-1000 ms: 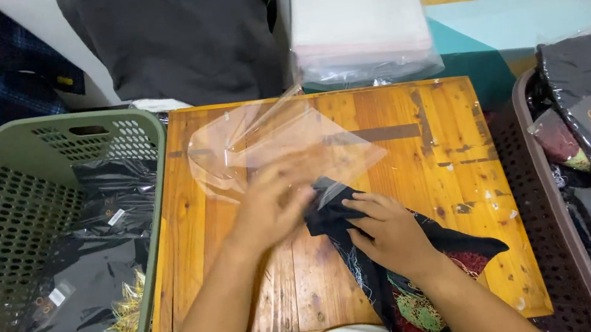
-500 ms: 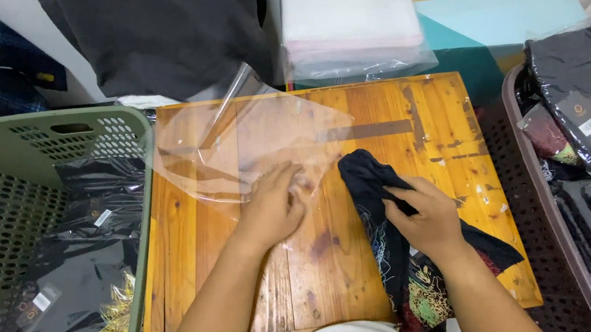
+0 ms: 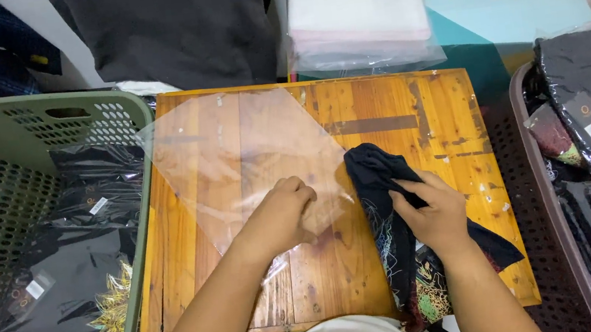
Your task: Packaging folded t-shirts into clear plastic bags on a wooden table.
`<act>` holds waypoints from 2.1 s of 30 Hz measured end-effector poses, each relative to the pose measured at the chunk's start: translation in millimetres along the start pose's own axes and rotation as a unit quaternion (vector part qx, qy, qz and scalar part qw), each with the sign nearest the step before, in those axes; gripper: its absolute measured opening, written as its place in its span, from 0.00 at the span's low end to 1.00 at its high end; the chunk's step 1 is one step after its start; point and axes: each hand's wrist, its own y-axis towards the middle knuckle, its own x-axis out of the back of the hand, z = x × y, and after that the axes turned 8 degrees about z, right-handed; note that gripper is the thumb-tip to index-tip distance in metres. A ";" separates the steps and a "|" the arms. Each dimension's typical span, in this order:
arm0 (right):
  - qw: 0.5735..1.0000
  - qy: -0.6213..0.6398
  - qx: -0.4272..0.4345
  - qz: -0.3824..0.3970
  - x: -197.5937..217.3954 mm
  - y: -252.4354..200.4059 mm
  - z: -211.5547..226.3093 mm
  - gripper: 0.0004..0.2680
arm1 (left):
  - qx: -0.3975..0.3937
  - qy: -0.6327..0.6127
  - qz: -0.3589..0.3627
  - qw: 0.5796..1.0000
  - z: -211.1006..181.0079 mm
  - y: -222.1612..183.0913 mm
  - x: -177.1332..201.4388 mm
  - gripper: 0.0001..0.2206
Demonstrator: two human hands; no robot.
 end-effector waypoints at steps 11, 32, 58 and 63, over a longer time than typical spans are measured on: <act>0.997 0.070 0.017 -0.023 4.7 -0.6 -9.3 0.05 | -0.080 -0.065 -0.109 0.989 19.9 9.7 -4.9 0.06; 0.992 0.114 0.053 -0.027 5.0 5.5 14.2 0.06 | -0.063 -0.255 -0.275 0.925 25.9 15.1 0.5 0.05; 0.989 -0.020 0.090 0.115 -50.9 50.8 69.5 0.03 | -0.059 0.065 -0.298 0.951 10.2 -14.9 18.0 0.14; 0.993 -0.038 0.062 0.091 -54.6 46.8 60.2 0.04 | 0.088 0.116 -0.168 0.975 -4.0 -19.4 15.4 0.22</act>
